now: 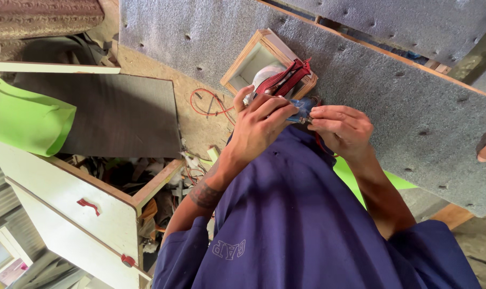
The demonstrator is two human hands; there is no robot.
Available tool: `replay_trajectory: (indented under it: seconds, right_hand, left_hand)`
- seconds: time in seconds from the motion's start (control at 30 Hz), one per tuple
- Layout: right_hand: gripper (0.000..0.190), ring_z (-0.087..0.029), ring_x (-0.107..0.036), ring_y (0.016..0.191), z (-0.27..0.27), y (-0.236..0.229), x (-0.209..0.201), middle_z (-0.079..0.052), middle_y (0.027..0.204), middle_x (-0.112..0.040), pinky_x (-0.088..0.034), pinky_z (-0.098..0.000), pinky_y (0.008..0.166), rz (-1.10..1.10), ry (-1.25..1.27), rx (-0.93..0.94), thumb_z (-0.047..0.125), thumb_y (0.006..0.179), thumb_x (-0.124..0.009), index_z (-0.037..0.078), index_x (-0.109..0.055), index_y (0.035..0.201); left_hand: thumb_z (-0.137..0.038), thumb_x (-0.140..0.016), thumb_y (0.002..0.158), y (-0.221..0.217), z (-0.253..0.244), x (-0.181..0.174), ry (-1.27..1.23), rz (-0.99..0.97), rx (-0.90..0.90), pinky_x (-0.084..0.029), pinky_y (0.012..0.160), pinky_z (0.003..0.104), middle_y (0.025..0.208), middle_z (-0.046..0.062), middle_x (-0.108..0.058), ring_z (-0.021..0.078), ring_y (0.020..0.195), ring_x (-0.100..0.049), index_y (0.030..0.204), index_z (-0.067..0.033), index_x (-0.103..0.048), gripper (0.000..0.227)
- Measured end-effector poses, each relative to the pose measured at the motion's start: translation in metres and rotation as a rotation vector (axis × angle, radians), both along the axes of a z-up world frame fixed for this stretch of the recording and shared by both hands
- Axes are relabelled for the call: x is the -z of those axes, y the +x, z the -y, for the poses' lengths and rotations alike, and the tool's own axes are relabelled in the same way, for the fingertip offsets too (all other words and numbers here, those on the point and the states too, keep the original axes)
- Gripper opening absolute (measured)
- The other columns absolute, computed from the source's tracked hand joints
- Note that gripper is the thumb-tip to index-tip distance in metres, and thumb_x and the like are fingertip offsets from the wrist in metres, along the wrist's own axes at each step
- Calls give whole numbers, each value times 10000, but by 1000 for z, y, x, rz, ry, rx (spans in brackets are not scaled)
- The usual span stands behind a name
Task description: The person works on reupholstering a small rectangular furniture component by securing red fabric straps around it and using an air-powered tool to attach foam and fabric layers.
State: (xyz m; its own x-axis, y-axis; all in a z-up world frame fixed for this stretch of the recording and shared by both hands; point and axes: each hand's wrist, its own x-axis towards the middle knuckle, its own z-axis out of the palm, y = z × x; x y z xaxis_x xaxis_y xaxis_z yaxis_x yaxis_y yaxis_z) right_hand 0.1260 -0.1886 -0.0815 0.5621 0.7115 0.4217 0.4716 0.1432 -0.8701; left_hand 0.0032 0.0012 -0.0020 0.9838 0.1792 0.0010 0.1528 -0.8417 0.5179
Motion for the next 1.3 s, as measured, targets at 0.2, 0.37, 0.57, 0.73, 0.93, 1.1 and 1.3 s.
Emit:
replay_trajectory:
  seconds: [0.2,0.37,0.57,0.73,0.93,1.1,1.3]
  right_hand:
    - [187,-272,-769,959,-3,-8,1,-139,980,-757,-650,-354,813,-19,-9,61,44,912,-828,20,-646,951]
    - [227,-295,-758,958,-2,-10,1,-147,1013,-745,-639,-367,825,157,-54,105,146,973,-792,5,-616,1001]
    - [335,-304,-735,946,-3,-2,0,-143,1036,-723,-613,-368,808,247,-27,45,252,981,-811,-10,-610,1032]
    - [219,-298,-755,965,-1,3,-3,-129,1051,-733,-635,-372,832,284,-86,25,167,1024,-774,0,-633,1039]
    - [240,-292,-748,865,-1,1,-3,-119,1000,-743,-602,-373,767,276,-232,16,242,1028,-690,13,-635,980]
    - [256,-280,-733,845,0,-3,2,-115,1017,-748,-589,-372,737,221,-304,13,269,1056,-641,50,-595,932]
    - [308,-287,-754,903,3,-6,12,-117,1039,-737,-611,-367,757,152,-161,44,330,1057,-709,29,-653,1084]
  left_hand:
    - [-228,-791,916,-1,-1,4,38,6,13,-211,1204,474,1164,-61,-662,126,1112,-629,1172,-205,-718,267]
    - [-256,-789,922,-4,0,7,70,13,8,-198,1215,461,1164,-61,-658,135,1161,-617,1176,-227,-721,265]
    - [-242,-790,909,-4,1,9,59,37,-4,-191,1229,452,1156,-68,-660,116,1134,-627,1151,-234,-720,253]
    - [-221,-777,910,-4,2,12,30,70,-21,-169,1236,462,1144,-72,-662,101,1106,-628,1142,-223,-720,239]
    - [-218,-757,911,-5,1,11,7,61,-11,-168,1233,468,1141,-68,-665,116,1118,-634,1141,-209,-715,234]
    - [-215,-743,915,-3,-1,11,17,57,-9,-169,1234,479,1134,-71,-669,108,1134,-635,1137,-214,-717,224]
    - [-219,-719,929,-5,0,15,21,59,-11,-158,1241,488,1123,-67,-670,113,1141,-631,1150,-215,-721,221]
